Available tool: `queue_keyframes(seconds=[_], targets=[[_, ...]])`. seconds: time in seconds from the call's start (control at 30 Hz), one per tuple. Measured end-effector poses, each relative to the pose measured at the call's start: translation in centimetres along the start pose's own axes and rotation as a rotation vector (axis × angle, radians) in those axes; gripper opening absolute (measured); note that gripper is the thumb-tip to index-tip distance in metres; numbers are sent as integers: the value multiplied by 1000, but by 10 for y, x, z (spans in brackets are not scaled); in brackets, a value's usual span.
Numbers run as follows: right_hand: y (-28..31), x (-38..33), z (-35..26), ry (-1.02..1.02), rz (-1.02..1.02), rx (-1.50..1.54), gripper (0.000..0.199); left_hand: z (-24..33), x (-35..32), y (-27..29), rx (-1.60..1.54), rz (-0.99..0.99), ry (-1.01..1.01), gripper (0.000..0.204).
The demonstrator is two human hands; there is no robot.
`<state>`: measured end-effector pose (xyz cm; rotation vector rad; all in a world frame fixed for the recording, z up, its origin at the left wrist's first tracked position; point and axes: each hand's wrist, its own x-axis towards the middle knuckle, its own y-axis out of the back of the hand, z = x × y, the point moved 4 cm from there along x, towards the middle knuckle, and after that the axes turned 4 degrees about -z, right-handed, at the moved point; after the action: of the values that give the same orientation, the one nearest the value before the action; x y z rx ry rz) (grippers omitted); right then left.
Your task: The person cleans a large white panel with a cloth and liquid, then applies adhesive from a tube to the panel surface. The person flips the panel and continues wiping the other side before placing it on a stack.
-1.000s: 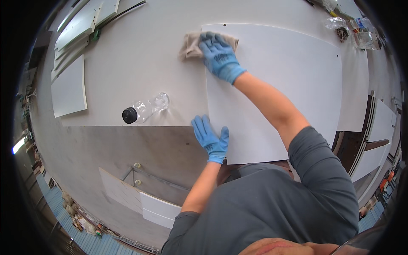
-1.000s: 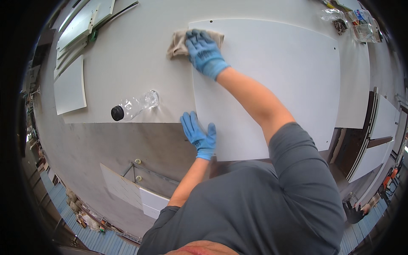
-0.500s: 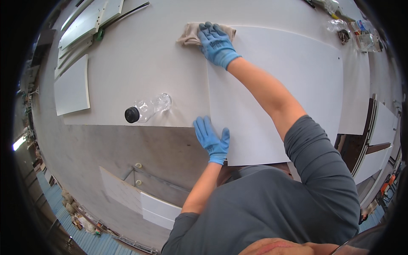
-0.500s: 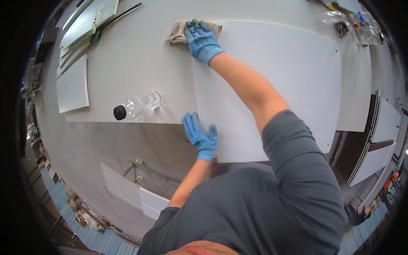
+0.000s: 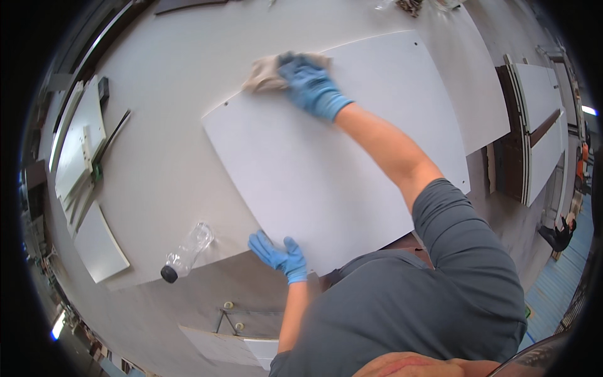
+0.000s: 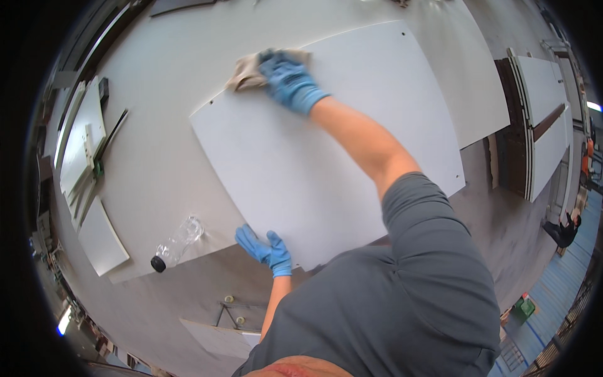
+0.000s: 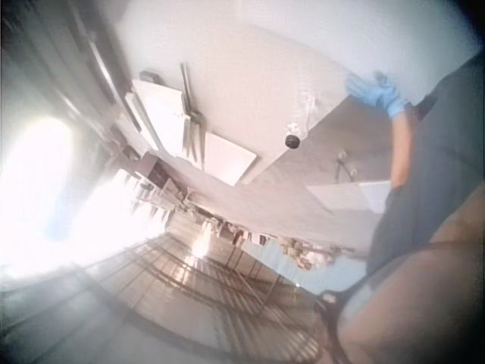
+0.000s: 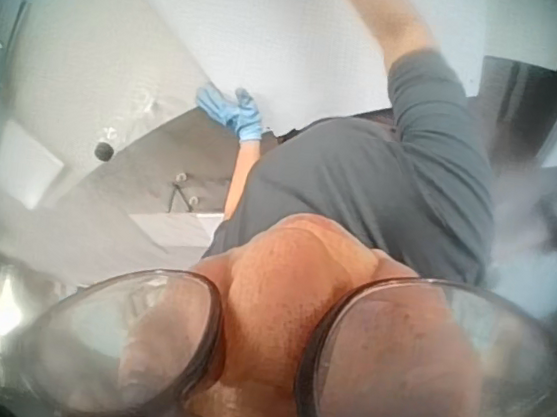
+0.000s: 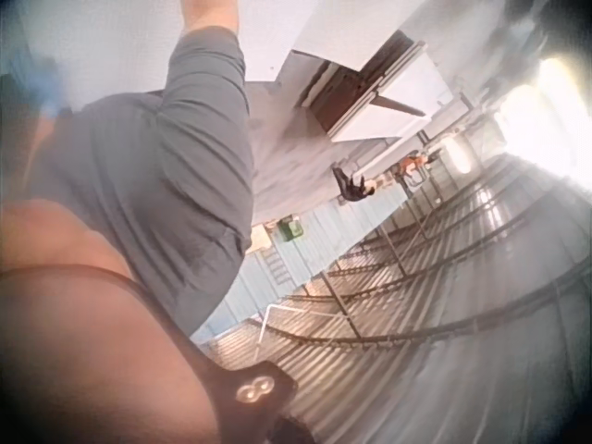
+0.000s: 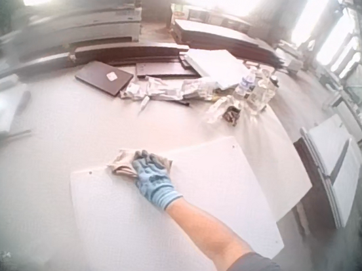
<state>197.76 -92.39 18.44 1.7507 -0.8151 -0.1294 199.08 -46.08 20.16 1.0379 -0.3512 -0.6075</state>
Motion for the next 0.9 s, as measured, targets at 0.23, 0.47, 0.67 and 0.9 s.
queue_keyframes(seconds=[0.23,0.47,0.67,0.9], targets=[[134,-77,260,-375,-30,-538,57,11,5,-3,30,18,14,90],[149,-108,307,-326,-27,-534,60,29,12,-2,69,-40,-14,92],[214,-256,216,-318,-55,-402,56,32,8,-1,99,-25,6,93],[220,-330,196,-408,-54,-378,58,20,3,-4,69,-88,47,96]])
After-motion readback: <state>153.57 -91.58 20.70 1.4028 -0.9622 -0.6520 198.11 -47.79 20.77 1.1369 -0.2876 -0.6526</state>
